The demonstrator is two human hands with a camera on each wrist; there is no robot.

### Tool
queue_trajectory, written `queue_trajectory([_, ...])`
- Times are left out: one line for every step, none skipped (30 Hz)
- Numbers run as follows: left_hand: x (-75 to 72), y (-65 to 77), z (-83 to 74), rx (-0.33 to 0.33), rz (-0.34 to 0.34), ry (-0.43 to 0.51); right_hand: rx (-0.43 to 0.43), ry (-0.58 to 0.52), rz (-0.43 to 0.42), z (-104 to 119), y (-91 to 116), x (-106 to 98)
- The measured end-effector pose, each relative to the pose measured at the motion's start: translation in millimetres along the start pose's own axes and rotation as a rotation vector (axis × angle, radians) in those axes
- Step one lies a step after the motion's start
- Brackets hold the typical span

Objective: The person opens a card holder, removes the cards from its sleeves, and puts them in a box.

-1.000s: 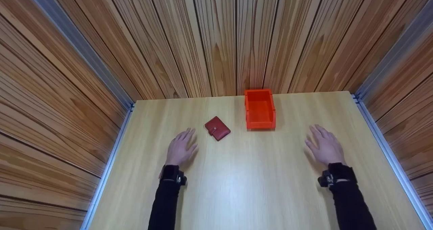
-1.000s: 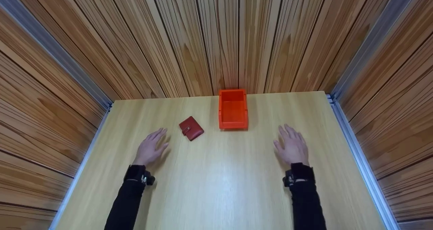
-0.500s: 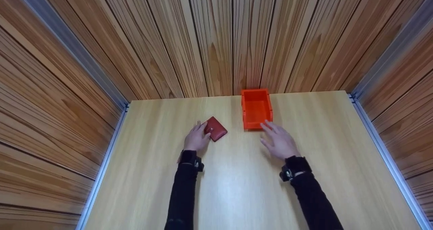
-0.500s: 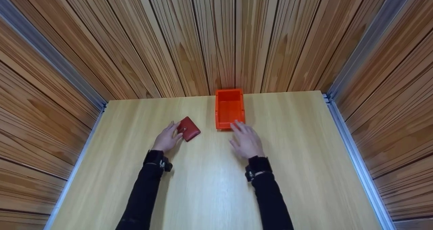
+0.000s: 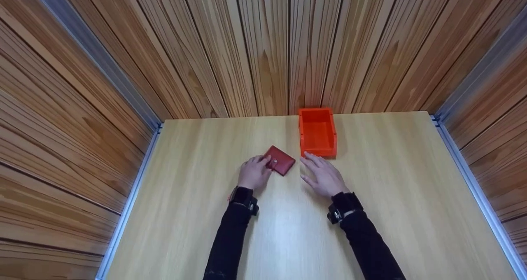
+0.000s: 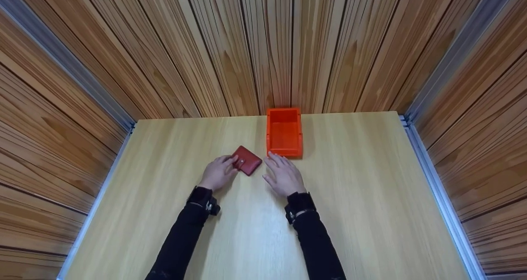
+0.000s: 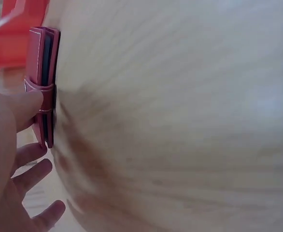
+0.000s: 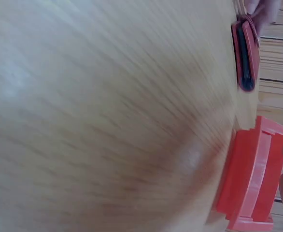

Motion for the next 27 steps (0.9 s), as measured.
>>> queue_trajectory([1.6,0.5,-3.4,0.014,0.016,0.001,-0.001,-0.003,0.001,0.4,-0.2,1.2])
queue_trajectory([2.9,1.1,-6.8,0.028,0.028,0.006,-0.001,-0.005,0.0,0.8,-0.4,2.6])
queue_trajectory([3.8,1.8,-10.1,0.043,0.037,0.007,-0.003,-0.006,0.0,1.3,-0.6,4.1])
queue_trajectory([4.3,2.5,-13.4,0.057,0.041,0.003,-0.004,-0.008,0.0,1.6,-0.8,5.9])
queue_trajectory([4.5,3.4,-16.3,0.071,0.046,0.005,-0.007,-0.012,0.001,2.2,-0.8,7.4])
queue_trajectory([4.4,4.3,-19.2,0.086,0.046,0.005,-0.012,-0.016,0.001,2.9,-0.8,9.4])
queue_trajectory([4.4,5.1,-21.9,0.096,0.048,0.005,-0.016,-0.018,0.0,3.3,-0.7,11.6])
queue_trajectory([4.4,6.0,-24.5,0.103,0.049,0.001,-0.022,-0.023,0.001,3.7,-0.4,13.7])
queue_trajectory([4.7,6.6,-27.0,0.108,0.054,-0.004,-0.028,-0.029,0.004,4.2,0.2,15.7])
queue_trajectory([5.0,7.3,-29.7,0.115,0.059,-0.011,-0.031,-0.033,0.008,4.2,0.9,17.7])
queue_trajectory([5.0,8.2,-32.7,0.122,0.062,-0.015,-0.031,-0.035,0.013,3.9,1.9,19.5])
queue_trajectory([5.7,8.9,-35.5,0.127,0.073,-0.022,-0.032,-0.036,0.016,3.3,2.9,21.1])
queue_trajectory([6.6,9.6,-38.5,0.134,0.081,-0.031,-0.034,-0.035,0.016,2.4,4.0,22.4])
queue_trajectory([7.3,10.3,-41.9,0.143,0.085,-0.038,-0.039,-0.035,0.014,1.6,5.3,23.3])
queue_trajectory([8.0,10.9,-45.5,0.155,0.089,-0.046,-0.042,-0.033,0.01,0.4,6.5,24.0])
queue_trajectory([8.7,11.5,-49.9,0.171,0.089,-0.055,-0.044,-0.032,0.004,-1.2,8.2,24.4])
queue_trajectory([9.7,12.0,-54.2,0.187,0.093,-0.062,-0.04,-0.034,-0.001,-3.2,9.7,24.6])
queue_trajectory([10.7,12.4,-58.2,0.201,0.099,-0.066,-0.038,-0.035,-0.006,-5.3,11.3,24.8])
queue_trajectory([11.5,12.9,-62.3,0.217,0.096,-0.074,-0.038,-0.035,-0.011,-7.3,12.7,24.9])
queue_trajectory([12.0,13.2,-65.9,0.23,0.092,-0.078,-0.037,-0.037,-0.015,-9.1,14.0,24.9])
queue_trajectory([12.9,13.5,-68.8,0.239,0.092,-0.087,-0.035,-0.038,-0.016,-10.7,15.0,24.9])
queue_trajectory([13.9,13.7,-71.2,0.246,0.091,-0.097,-0.033,-0.039,-0.019,-12.2,16.1,24.9])
queue_trajectory([14.5,14.0,-73.1,0.252,0.089,-0.106,-0.032,-0.041,-0.019,-13.2,17.3,24.7])
queue_trajectory([14.9,14.2,-74.7,0.257,0.086,-0.114,-0.036,-0.039,-0.02,-13.7,18.4,24.6])
queue_trajectory([15.4,14.5,-75.8,0.259,0.085,-0.121,-0.037,-0.042,-0.018,-14.0,19.4,24.5])
queue_trajectory([15.8,14.8,-76.5,0.26,0.084,-0.125,-0.037,-0.046,-0.015,-14.2,20.3,24.5])
queue_trajectory([16.2,15.2,-77.2,0.262,0.085,-0.127,-0.036,-0.047,-0.011,-14.4,21.1,24.6])
Point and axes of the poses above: each hand's wrist, its own y-axis away from the middle knuckle, its own x-axis out of the palm, z = x × y, the point moved 7 cm from there along -y, towards the middle knuckle, and after that the axes turned 9 degrees about -y, right-handed, at the moved point
